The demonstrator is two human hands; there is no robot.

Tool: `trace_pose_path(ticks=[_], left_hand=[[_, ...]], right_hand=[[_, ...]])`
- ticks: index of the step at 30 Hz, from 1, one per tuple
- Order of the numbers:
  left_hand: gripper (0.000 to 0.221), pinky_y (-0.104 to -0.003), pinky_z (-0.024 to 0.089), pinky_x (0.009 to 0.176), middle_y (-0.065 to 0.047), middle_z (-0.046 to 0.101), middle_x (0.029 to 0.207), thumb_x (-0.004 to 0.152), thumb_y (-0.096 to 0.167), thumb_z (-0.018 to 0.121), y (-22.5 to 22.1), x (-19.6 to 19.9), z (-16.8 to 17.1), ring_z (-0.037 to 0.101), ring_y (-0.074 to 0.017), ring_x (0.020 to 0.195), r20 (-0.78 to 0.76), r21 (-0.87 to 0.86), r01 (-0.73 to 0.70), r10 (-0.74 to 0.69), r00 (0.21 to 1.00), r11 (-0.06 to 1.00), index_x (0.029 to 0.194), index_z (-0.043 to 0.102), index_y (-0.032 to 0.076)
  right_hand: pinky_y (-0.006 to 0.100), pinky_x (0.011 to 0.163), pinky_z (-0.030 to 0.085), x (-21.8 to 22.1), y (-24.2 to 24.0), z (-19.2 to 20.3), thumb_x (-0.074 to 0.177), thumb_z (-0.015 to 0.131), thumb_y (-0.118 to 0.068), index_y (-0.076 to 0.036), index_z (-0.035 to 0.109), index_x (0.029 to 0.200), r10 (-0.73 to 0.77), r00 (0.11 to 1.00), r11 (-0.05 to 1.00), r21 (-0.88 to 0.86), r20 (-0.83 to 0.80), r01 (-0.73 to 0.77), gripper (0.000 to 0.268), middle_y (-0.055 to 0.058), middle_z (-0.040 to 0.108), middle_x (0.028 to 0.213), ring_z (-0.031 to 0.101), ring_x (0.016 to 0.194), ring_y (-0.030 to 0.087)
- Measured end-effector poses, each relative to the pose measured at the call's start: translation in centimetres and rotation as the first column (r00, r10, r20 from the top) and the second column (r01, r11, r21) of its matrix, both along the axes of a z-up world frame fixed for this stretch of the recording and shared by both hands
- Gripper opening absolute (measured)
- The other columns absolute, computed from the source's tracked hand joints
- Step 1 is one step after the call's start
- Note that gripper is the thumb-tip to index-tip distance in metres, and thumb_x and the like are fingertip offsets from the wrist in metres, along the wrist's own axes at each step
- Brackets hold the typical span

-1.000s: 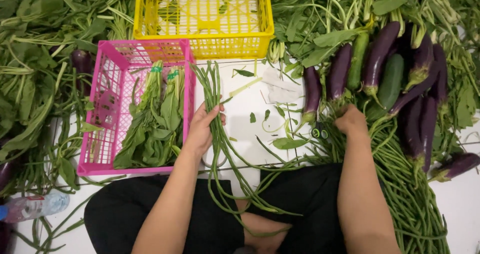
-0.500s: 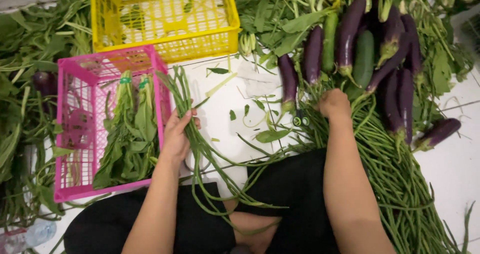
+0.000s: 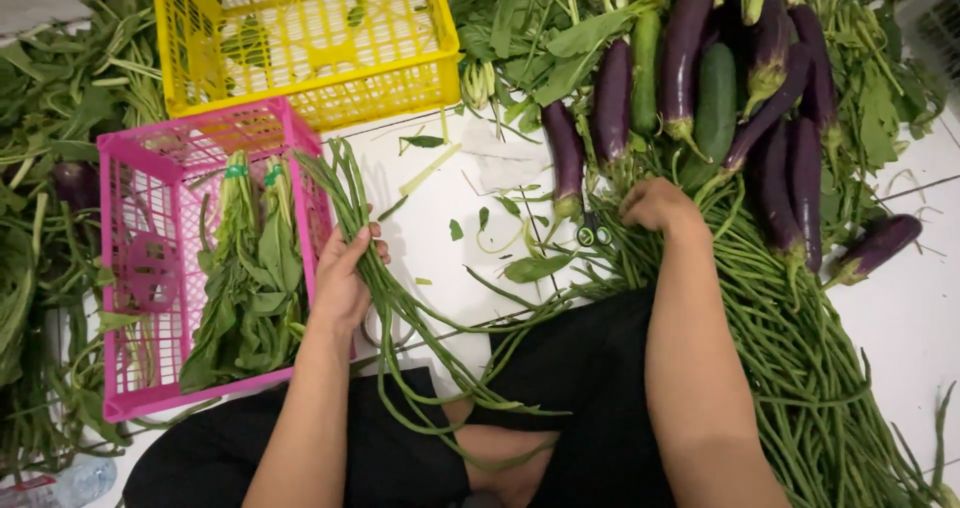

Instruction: Sorting and bunching leafy greens and long beans, then securing the bunches with plastic ties.

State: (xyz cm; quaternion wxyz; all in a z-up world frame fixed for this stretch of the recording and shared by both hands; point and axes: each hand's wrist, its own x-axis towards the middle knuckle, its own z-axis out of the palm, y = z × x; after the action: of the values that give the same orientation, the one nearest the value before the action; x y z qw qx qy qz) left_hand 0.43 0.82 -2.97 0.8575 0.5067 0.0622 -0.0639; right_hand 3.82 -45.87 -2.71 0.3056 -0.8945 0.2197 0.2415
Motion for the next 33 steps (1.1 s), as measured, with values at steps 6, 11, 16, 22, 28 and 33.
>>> trace_pose_path(ticks=[6,11,16,22,28,33], left_hand=[[0.030,-0.026,0.058,0.069,-0.003,0.060,0.094,0.102,0.013,0.060,-0.6,-0.3,0.9,0.063,-0.0131,0.075,-0.025,0.001,-0.028,0.028,0.999,1.000,0.131,0.058,0.006],[0.025,-0.028,0.060,0.068,-0.003,0.066,0.095,0.099,0.015,0.065,-0.1,0.1,-2.2,0.067,-0.0140,0.073,-0.069,-0.002,-0.095,0.094,0.993,0.996,0.123,0.061,0.010],[0.030,-0.028,0.062,0.075,-0.013,0.070,0.110,0.096,0.009,0.067,-0.6,-0.3,0.1,0.072,-0.0187,0.084,0.011,0.020,-0.028,0.028,1.000,0.999,0.124,0.058,0.005],[0.032,-0.031,0.063,0.078,-0.019,0.070,0.122,0.100,0.014,0.063,-0.7,-0.2,0.2,0.075,-0.0241,0.092,-0.010,-0.002,0.018,-0.018,1.000,1.000,0.128,0.058,0.002],[0.032,-0.034,0.063,0.081,-0.022,0.068,0.128,0.102,0.013,0.055,-0.5,-0.2,0.6,0.075,-0.0274,0.098,-0.061,-0.091,0.017,-0.022,0.998,0.996,0.131,0.059,0.000],[0.033,-0.035,0.063,0.082,-0.023,0.068,0.129,0.101,0.013,0.055,-0.5,-0.1,0.6,0.075,-0.0287,0.099,-0.056,-0.113,0.014,-0.020,0.998,0.993,0.131,0.060,0.000]], right_hand=[[0.051,0.095,0.054,0.6,-1.9,-4.4,0.072,0.088,-0.008,-0.014,0.083,0.095,-0.013,0.997,0.996,-0.083,0.072,0.019,0.024,0.022,0.077,0.109,0.068,0.113,0.046],[0.053,0.084,0.058,1.6,-2.8,-6.0,0.087,0.083,-0.014,-0.017,0.081,0.092,-0.137,0.958,0.987,-0.047,0.251,0.154,0.006,0.021,0.076,0.103,0.070,0.103,0.046],[0.050,0.073,0.062,0.5,2.2,1.1,0.105,0.065,-0.010,-0.006,0.068,0.113,-0.213,0.839,0.977,0.106,0.500,0.185,0.010,0.018,0.072,0.092,0.072,0.085,0.035],[0.051,0.079,0.059,1.2,0.7,-0.5,0.111,0.055,-0.021,-0.003,0.060,0.130,-0.189,0.879,0.982,0.070,0.438,0.177,0.026,0.017,0.070,0.104,0.069,0.095,0.033],[0.056,0.095,0.055,0.6,-0.5,-3.3,0.086,0.073,-0.016,-0.001,0.076,0.120,0.089,0.995,0.991,-0.093,-0.053,-0.094,0.037,0.025,0.079,0.107,0.071,0.107,0.046],[0.054,0.088,0.058,-0.5,0.8,0.1,0.087,0.074,0.003,0.002,0.077,0.119,0.060,0.987,0.995,-0.075,-0.149,-0.071,0.032,0.029,0.077,0.113,0.071,0.110,0.048]])
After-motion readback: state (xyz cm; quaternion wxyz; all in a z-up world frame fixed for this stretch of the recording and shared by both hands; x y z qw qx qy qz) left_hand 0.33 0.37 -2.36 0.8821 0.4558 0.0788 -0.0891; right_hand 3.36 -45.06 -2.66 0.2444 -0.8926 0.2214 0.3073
